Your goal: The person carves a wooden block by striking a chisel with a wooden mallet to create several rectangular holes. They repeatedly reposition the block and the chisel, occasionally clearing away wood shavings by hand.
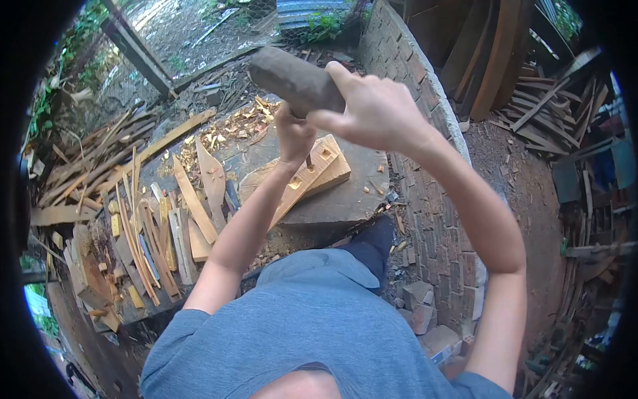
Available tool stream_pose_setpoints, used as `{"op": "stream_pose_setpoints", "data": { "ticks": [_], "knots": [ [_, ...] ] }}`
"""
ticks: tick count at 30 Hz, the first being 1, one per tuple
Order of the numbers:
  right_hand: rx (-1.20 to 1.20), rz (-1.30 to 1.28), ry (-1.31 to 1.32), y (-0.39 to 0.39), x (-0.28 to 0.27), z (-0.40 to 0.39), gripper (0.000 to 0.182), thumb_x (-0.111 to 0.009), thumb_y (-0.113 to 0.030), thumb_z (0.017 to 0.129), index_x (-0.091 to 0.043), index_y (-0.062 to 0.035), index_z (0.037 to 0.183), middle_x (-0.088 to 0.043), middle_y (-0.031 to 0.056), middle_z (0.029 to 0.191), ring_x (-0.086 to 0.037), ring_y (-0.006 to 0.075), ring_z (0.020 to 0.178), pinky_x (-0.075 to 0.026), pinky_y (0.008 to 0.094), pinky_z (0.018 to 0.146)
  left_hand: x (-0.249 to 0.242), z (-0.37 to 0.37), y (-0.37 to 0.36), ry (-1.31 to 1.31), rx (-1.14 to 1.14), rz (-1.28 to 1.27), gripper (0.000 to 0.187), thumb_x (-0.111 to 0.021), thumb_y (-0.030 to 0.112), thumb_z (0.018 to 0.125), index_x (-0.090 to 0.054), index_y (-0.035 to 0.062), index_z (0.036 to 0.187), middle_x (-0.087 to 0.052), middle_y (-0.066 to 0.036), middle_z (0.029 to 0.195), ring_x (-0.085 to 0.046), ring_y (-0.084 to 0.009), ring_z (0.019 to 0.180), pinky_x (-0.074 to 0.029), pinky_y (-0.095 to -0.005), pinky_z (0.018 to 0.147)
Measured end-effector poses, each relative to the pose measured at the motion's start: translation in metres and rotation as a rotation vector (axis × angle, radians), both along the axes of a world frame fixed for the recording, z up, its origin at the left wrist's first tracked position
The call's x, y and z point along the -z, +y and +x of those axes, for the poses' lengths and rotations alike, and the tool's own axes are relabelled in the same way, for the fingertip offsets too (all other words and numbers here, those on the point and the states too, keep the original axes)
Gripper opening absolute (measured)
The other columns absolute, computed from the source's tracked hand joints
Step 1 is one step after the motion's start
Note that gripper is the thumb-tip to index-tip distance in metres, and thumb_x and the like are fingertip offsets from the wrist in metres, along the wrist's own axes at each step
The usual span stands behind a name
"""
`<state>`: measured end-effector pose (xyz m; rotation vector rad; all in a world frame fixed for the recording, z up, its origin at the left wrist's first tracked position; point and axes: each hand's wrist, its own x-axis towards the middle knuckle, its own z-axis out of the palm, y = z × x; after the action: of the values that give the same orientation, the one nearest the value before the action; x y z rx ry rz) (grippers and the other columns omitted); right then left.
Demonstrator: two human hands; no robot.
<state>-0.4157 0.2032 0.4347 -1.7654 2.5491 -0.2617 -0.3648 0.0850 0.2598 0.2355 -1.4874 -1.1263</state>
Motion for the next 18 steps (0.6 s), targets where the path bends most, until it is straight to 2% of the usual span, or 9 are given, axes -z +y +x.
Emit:
{"op": "stream_pose_setpoints", "data": {
  "ticks": [2, 3, 6, 8, 10, 13, 14, 16, 18],
  "knots": [
    [0.009, -0.014, -0.083, 0.002, -0.025, -0.004, 0.059, -0.061, -0.049, 0.082, -0.056, -0.0003, 0.114, -0.068, 0.0242, 0.084, -0.070, 0.0347, 0.080, -0.053, 0.0437, 0.076, -0.004, -0.003, -0.002, -0.043, 0.033, 0.023, 0.019, -0.072, 0.012, 0.085, -0.056, 0.0042, 0.080, -0.058, -0.007, 0.061, -0.052, -0.0144, 0.052, -0.044, -0.0318, 0.053],
    [-0.046, -0.266, -0.167, 0.002, -0.018, -0.013, 0.052, -0.066, -0.045, 0.083, -0.055, -0.0019, 0.111, -0.061, 0.0139, 0.079, -0.061, 0.0204, 0.070, -0.049, 0.0338, 0.065, -0.004, -0.002, -0.001, -0.102, 0.038, 0.080, 0.014, -0.070, 0.008, 0.083, -0.057, 0.0042, 0.082, -0.058, -0.007, 0.061, -0.053, -0.0145, 0.053, -0.045, -0.0316, 0.055],
    [-0.134, -0.693, -0.366, -0.006, -0.019, -0.004, 0.054, -0.067, -0.043, 0.082, -0.055, 0.0019, 0.109, -0.062, 0.0153, 0.088, -0.062, 0.0210, 0.082, -0.050, 0.0320, 0.072, 0.003, 0.000, -0.004, -0.186, 0.016, 0.121, 0.011, -0.068, 0.005, 0.081, -0.059, 0.0042, 0.086, -0.057, -0.007, 0.061, -0.055, -0.0144, 0.055, -0.046, -0.0310, 0.056],
    [0.080, 0.076, 0.005, -0.007, -0.010, -0.008, 0.056, -0.066, -0.044, 0.083, -0.055, 0.0039, 0.110, -0.063, 0.0149, 0.095, -0.063, 0.0219, 0.087, -0.050, 0.0322, 0.075, 0.007, -0.005, -0.004, -0.021, 0.039, 0.040, 0.018, -0.073, 0.014, 0.086, -0.059, 0.0043, 0.085, -0.057, -0.007, 0.060, -0.054, -0.0150, 0.053, -0.045, -0.0315, 0.055],
    [0.055, -0.169, 0.109, -0.003, 0.017, -0.028, 0.061, -0.065, -0.046, 0.083, -0.054, 0.0041, 0.116, -0.063, 0.0149, 0.096, -0.063, 0.0220, 0.087, -0.051, 0.0337, 0.077, -0.001, -0.013, -0.004, 0.040, 0.014, 0.033, 0.023, -0.074, 0.021, 0.088, -0.059, 0.0042, 0.085, -0.057, -0.008, 0.061, -0.054, -0.0156, 0.052, -0.045, -0.0324, 0.054],
    [-0.107, -0.373, -0.346, -0.009, -0.024, -0.030, 0.061, -0.065, -0.041, 0.085, -0.052, 0.0036, 0.124, -0.062, 0.0165, 0.096, -0.062, 0.0187, 0.087, -0.050, 0.0305, 0.079, 0.003, -0.009, -0.003, -0.181, -0.026, 0.091, 0.020, -0.073, 0.019, 0.088, -0.060, 0.0039, 0.087, -0.060, -0.008, 0.063, -0.057, -0.0162, 0.054, -0.045, -0.0330, 0.054],
    [-0.179, -0.630, -0.379, -0.012, -0.026, -0.021, 0.056, -0.065, -0.038, 0.086, -0.053, 0.0033, 0.122, -0.063, 0.0153, 0.096, -0.061, 0.0173, 0.088, -0.049, 0.0288, 0.077, 0.003, -0.006, -0.002, -0.194, -0.038, 0.101, 0.020, -0.073, 0.019, 0.088, -0.060, 0.0039, 0.087, -0.060, -0.008, 0.063, -0.057, -0.0162, 0.054, -0.045, -0.0330, 0.054],
    [-0.075, -0.492, -0.347, -0.008, -0.015, -0.012, 0.058, -0.064, -0.041, 0.086, -0.052, 0.0028, 0.121, -0.063, 0.0164, 0.096, -0.061, 0.0191, 0.090, -0.049, 0.0311, 0.078, -0.003, -0.005, 0.000, -0.170, -0.010, 0.111, 0.019, -0.073, 0.018, 0.088, -0.061, 0.0038, 0.088, -0.060, -0.008, 0.063, -0.058, -0.0164, 0.054, -0.046, -0.0327, 0.055],
    [0.026, -0.131, 0.051, -0.003, 0.020, -0.013, 0.057, -0.063, -0.044, 0.086, -0.053, 0.0026, 0.118, -0.062, 0.0168, 0.093, -0.060, 0.0216, 0.086, -0.048, 0.0351, 0.077, 0.000, -0.006, 0.000, -0.052, 0.015, 0.043, 0.018, -0.072, 0.017, 0.088, -0.060, 0.0038, 0.088, -0.060, -0.008, 0.064, -0.057, -0.0155, 0.055, -0.046, -0.0321, 0.055]
  ]
}}
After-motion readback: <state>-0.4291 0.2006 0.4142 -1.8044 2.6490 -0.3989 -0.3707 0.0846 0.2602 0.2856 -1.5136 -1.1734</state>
